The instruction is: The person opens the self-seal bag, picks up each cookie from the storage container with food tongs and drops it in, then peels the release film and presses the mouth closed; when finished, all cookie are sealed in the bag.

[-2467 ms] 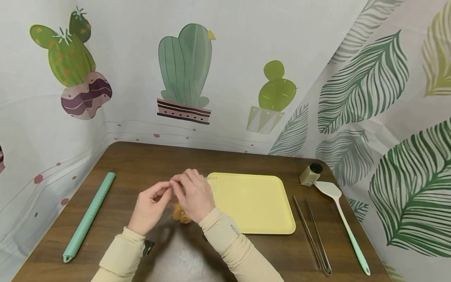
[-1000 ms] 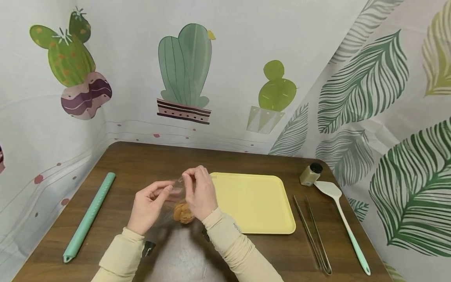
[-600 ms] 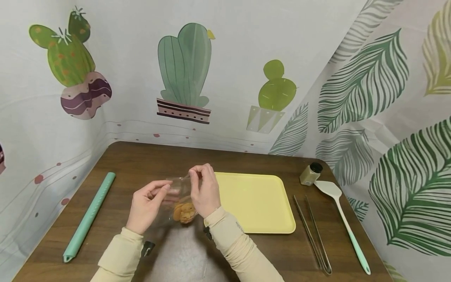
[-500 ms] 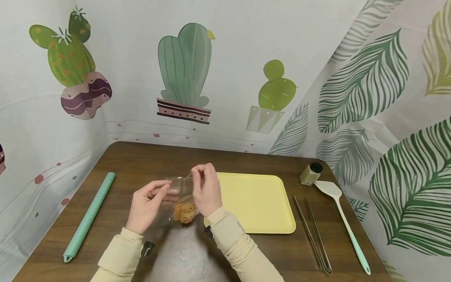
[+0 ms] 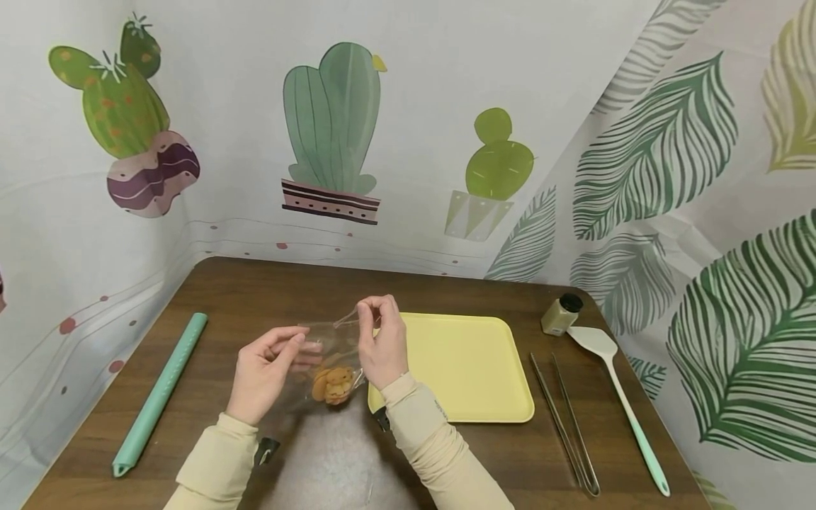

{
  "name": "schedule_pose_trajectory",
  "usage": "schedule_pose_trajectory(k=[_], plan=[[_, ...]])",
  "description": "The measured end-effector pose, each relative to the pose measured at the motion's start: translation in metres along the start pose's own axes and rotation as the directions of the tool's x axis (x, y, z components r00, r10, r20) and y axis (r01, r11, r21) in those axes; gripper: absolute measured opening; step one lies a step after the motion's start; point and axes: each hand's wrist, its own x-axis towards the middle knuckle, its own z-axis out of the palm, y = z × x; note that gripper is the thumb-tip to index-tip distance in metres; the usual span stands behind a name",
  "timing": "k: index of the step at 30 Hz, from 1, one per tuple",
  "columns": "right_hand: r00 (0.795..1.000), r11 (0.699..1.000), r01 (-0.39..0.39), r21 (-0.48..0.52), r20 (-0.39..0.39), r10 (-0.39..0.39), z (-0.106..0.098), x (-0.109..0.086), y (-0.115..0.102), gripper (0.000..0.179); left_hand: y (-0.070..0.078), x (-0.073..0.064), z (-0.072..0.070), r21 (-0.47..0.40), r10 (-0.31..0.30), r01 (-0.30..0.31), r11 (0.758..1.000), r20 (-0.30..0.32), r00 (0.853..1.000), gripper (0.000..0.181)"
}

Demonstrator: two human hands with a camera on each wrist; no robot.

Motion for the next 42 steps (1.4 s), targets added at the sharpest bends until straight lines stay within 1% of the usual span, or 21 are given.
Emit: schedule_pose_trajectory(k=[8, 14, 20, 26, 27, 33, 34, 42], plan=[[0.999, 1.0, -0.009, -0.004, -0.037, 0.009, -0.002, -0.001, 0.003, 0.01, 0.0, 0.0, -0.001, 0.011, -0.014, 0.014, 1.0, -0.001, 1.0, 0.023], [0.997, 0.999, -0.042, 0.018, -0.063, 0.043, -0.007, 0.001, 0.008, 0.012, -0.001, 0.0, -0.003, 0.02, 0.0, 0.0, 1.0, 0.019, 1.0, 0.024], [0.992, 0.997, -0.078, 0.013, -0.096, 0.079, -0.013, 0.002, 0.014, 0.011, -0.001, 0.0, -0.004, 0.013, 0.005, -0.005, 1.0, 0.01, 1.0, 0.024], [0.983, 0.994, -0.112, 0.012, -0.146, 0.112, -0.021, 0.005, 0.02, 0.012, -0.004, 0.0, -0.007, 0.013, 0.018, -0.018, 1.0, 0.024, 1.0, 0.024], [0.98, 0.992, -0.122, 0.011, -0.155, 0.123, -0.024, 0.006, 0.015, 0.011, -0.004, 0.0, -0.008, 0.012, 0.015, -0.015, 1.0, 0.023, 1.0, 0.024], [0.97, 0.985, -0.17, 0.005, -0.174, 0.168, -0.034, 0.009, 0.023, 0.016, -0.005, 0.0, -0.009, 0.01, 0.008, -0.008, 1.0, 0.02, 1.0, 0.027], [0.969, 0.985, -0.173, 0.006, -0.178, 0.171, -0.035, 0.008, 0.03, 0.018, -0.005, 0.0, -0.009, 0.01, 0.007, -0.007, 1.0, 0.019, 1.0, 0.026], [0.951, 0.976, -0.218, 0.001, -0.224, 0.213, -0.047, 0.011, 0.037, 0.02, -0.005, 0.0, -0.01, 0.013, 0.004, -0.004, 1.0, 0.01, 1.0, 0.024]])
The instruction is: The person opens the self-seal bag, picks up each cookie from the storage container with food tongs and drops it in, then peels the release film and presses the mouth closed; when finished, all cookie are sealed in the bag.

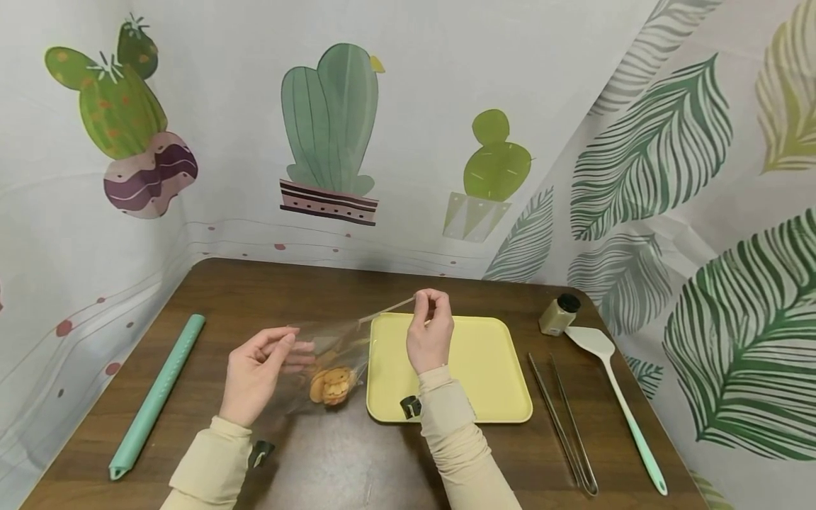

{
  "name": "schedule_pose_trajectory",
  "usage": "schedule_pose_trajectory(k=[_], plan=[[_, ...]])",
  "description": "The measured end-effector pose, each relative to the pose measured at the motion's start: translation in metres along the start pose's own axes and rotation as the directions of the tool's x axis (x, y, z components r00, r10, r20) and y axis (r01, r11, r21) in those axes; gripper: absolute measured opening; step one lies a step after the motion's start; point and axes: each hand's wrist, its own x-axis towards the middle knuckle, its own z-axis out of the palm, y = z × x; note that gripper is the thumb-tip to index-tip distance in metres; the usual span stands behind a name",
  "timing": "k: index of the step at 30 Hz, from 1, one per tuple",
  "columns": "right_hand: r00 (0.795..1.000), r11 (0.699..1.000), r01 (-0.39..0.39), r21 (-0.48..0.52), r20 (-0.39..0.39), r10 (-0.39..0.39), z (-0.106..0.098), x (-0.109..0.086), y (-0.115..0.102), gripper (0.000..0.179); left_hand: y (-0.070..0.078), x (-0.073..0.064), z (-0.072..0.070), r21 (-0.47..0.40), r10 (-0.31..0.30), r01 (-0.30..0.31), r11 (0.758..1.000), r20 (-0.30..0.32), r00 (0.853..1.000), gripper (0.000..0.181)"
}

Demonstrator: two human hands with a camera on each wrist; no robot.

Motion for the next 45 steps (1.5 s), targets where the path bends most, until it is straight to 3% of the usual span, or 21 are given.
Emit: schedule_pose_trajectory(k=[10, 25, 45], plan=[[0.998, 1.0, -0.005, -0.028, -0.059, 0.003, -0.01, 0.007, 0.005, 0.022, -0.002, 0.0, -0.001, 0.009, 0.004, -0.004, 1.0, -0.009, 1.0, 0.023], [0.982, 0.995, -0.087, -0.049, -0.17, 0.077, -0.017, 0.015, 0.014, 0.017, -0.003, 0.0, -0.002, 0.0, 0.004, -0.004, 1.0, -0.014, 1.0, 0.025], [0.963, 0.992, -0.122, -0.023, -0.244, 0.113, -0.036, 0.019, 0.026, 0.025, -0.003, 0.0, -0.002, 0.014, 0.011, -0.01, 1.0, -0.026, 1.0, 0.024]])
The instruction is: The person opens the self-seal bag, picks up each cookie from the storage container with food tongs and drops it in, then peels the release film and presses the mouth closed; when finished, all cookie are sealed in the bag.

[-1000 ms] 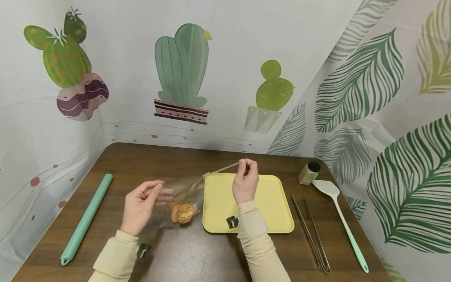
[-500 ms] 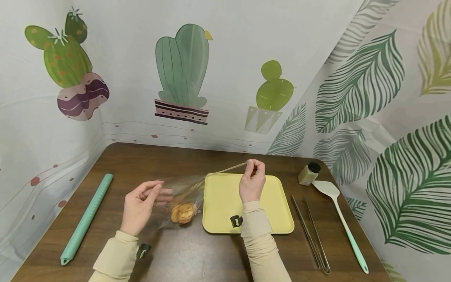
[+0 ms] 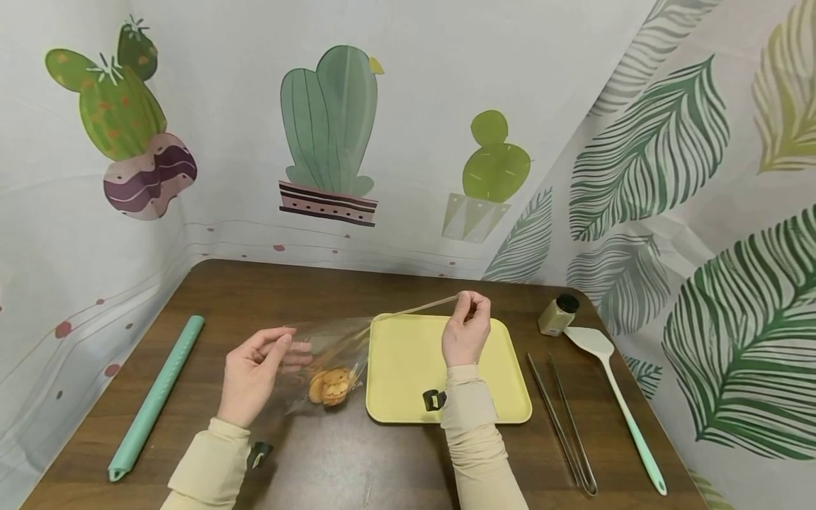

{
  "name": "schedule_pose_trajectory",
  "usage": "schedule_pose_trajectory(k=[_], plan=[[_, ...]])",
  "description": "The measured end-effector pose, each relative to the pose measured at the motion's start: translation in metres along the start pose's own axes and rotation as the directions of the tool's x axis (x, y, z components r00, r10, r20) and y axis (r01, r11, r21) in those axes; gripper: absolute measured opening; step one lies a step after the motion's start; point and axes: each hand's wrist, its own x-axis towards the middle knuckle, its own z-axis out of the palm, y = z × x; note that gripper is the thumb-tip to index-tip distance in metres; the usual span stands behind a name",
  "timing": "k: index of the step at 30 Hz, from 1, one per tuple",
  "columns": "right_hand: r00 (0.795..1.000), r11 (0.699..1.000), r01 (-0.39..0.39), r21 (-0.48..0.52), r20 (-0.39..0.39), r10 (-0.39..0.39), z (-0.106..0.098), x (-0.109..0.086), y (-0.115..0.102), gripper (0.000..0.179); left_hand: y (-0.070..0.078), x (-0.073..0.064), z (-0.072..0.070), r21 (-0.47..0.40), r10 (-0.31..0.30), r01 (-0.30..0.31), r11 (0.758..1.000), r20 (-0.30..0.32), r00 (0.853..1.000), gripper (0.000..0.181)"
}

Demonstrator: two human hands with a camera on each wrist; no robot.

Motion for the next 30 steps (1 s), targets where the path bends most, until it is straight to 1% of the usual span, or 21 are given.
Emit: schedule_pose_trajectory(k=[3, 7, 9, 10, 13, 14, 16, 19, 22, 24, 26, 28, 30], plan=[[1.0, 1.0, 0.002, 0.012, -0.03, -0.001, -0.001, 0.001, 0.001, 0.025, 0.0, 0.0, 0.0, 0.004, 0.003, -0.003, 1.0, -0.001, 1.0, 0.024], [0.998, 1.0, -0.004, 0.018, -0.065, 0.005, -0.006, 0.0, -0.022, 0.02, -0.001, 0.001, 0.0, -0.004, 0.004, -0.004, 1.0, 0.0, 1.0, 0.024], [0.997, 1.0, -0.013, 0.011, -0.075, 0.014, -0.008, 0.002, -0.026, 0.018, -0.001, 0.001, 0.0, -0.009, 0.004, -0.004, 1.0, 0.002, 1.0, 0.024], [0.997, 1.0, -0.012, 0.009, -0.08, 0.012, -0.009, 0.002, -0.026, 0.018, -0.002, 0.001, 0.0, -0.009, 0.003, -0.003, 1.0, 0.002, 1.0, 0.025], [0.997, 1.0, -0.004, 0.003, -0.078, 0.005, -0.01, 0.006, -0.009, 0.02, -0.002, 0.001, -0.001, -0.005, 0.003, -0.003, 1.0, 0.001, 1.0, 0.024], [0.998, 1.0, -0.002, 0.007, -0.068, 0.002, -0.01, 0.007, -0.004, 0.021, -0.003, 0.001, -0.001, -0.001, 0.003, -0.003, 1.0, -0.002, 1.0, 0.024], [0.999, 1.0, 0.006, 0.017, -0.033, -0.005, -0.013, 0.007, -0.003, 0.022, -0.003, 0.001, -0.001, 0.005, 0.005, -0.005, 1.0, -0.006, 1.0, 0.024], [0.999, 0.999, 0.022, 0.034, 0.047, -0.024, -0.017, 0.007, -0.008, 0.024, -0.003, 0.001, -0.001, 0.009, 0.01, -0.009, 1.0, -0.014, 1.0, 0.024], [0.99, 0.999, 0.035, 0.021, 0.137, -0.038, -0.022, 0.004, -0.015, 0.026, -0.003, 0.001, -0.001, 0.003, 0.007, -0.007, 1.0, -0.02, 1.0, 0.024], [0.976, 0.999, 0.043, -0.007, 0.213, -0.04, -0.026, 0.002, -0.019, 0.025, -0.003, 0.001, -0.001, -0.001, 0.005, -0.005, 1.0, -0.022, 1.0, 0.025], [0.952, 0.998, 0.058, -0.032, 0.303, -0.046, -0.029, 0.0, -0.025, 0.023, -0.004, 0.001, -0.001, -0.001, 0.004, -0.004, 1.0, -0.023, 1.0, 0.024], [0.916, 0.996, 0.089, -0.032, 0.396, -0.069, -0.033, -0.004, -0.029, 0.019, -0.004, 0.002, -0.001, 0.003, 0.007, -0.007, 1.0, -0.024, 1.0, 0.024], [0.866, 0.99, 0.138, -0.003, 0.485, -0.119, -0.036, -0.009, -0.033, 0.014, -0.005, 0.002, -0.002, 0.01, 0.009, -0.009, 1.0, -0.025, 1.0, 0.024]])
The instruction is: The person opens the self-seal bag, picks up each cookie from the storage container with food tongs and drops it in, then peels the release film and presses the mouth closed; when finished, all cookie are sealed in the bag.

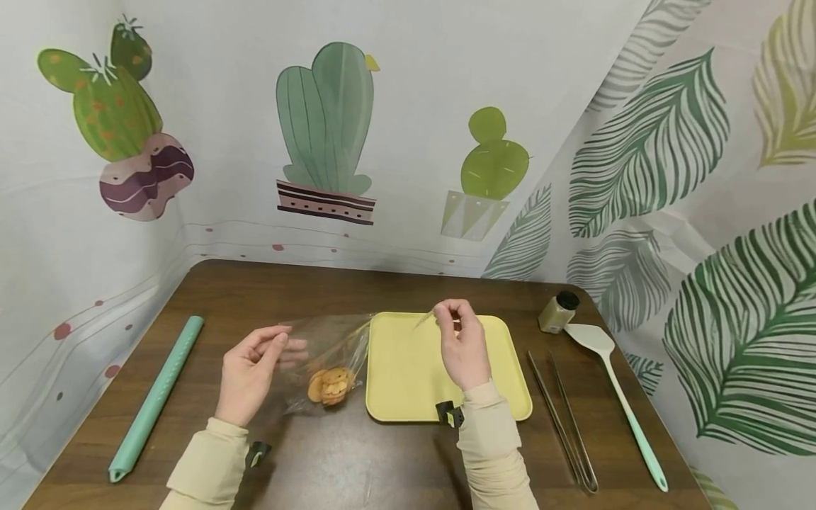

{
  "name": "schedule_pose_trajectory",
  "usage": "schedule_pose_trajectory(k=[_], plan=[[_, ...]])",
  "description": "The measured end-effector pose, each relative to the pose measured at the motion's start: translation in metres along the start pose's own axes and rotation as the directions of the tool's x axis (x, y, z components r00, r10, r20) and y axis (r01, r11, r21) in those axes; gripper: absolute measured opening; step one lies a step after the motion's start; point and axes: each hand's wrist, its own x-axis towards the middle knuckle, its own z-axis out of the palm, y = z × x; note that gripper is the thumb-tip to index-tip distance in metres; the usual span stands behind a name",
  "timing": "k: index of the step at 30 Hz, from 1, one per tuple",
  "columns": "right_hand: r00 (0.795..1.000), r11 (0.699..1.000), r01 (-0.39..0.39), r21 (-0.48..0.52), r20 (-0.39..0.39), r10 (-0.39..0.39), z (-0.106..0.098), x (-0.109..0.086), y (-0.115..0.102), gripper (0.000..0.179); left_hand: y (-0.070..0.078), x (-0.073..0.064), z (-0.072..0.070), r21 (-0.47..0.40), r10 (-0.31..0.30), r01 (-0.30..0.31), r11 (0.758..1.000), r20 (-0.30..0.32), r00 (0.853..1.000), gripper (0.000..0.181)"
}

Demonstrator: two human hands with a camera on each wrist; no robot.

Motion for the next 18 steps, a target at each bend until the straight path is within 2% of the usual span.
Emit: schedule_pose_trajectory(k=[2, 4, 6, 8, 11, 14, 16, 18], plan=[[0.992, 0.997, 0.079, 0.021, 0.099, -0.08, 0.002, -0.008, -0.004, 0.008, 0.0, 0.0, -0.001, 0.01, 0.002, -0.002, 1.0, 0.001, 1.0, 0.023], [0.964, 0.985, 0.168, 0.04, 0.204, -0.172, 0.006, -0.018, -0.008, 0.006, 0.0, 0.0, -0.001, 0.02, 0.003, -0.003, 1.0, 0.005, 1.0, 0.023], [0.914, 0.966, 0.249, 0.065, 0.315, -0.257, 0.011, -0.031, -0.01, 0.005, 0.0, 0.0, 0.0, 0.025, 0.003, -0.003, 1.0, 0.008, 1.0, 0.023], [0.855, 0.945, 0.317, 0.081, 0.408, -0.322, 0.017, -0.043, -0.012, 0.004, 0.0, 0.0, 0.0, 0.027, 0.002, -0.002, 1.0, 0.008, 1.0, 0.023], [0.768, 0.918, 0.388, 0.084, 0.521, -0.372, 0.025, -0.061, -0.014, 0.004, 0.0, 0.001, 0.0, 0.026, 0.003, -0.003, 1.0, 0.01, 1.0, 0.023], [0.686, 0.883, 0.468, 0.033, 0.617, -0.386, 0.033, -0.076, -0.016, 0.004, -0.001, 0.001, -0.001, 0.027, 0.007, -0.008, 1.0, 0.011, 1.0, 0.023], [0.632, 0.861, 0.509, -0.006, 0.682, -0.369, 0.037, -0.085, -0.017, 0.005, -0.002, 0.002, -0.002, 0.02, 0.01, -0.01, 1.0, 0.01, 1.0, 0.023], [0.589, 0.84, 0.54, -0.042, 0.733, -0.342, 0.04, -0.092, -0.017, 0.007, -0.002, 0.002, -0.002, 0.013, 0.01, -0.01, 1.0, 0.009, 1.0, 0.024]])
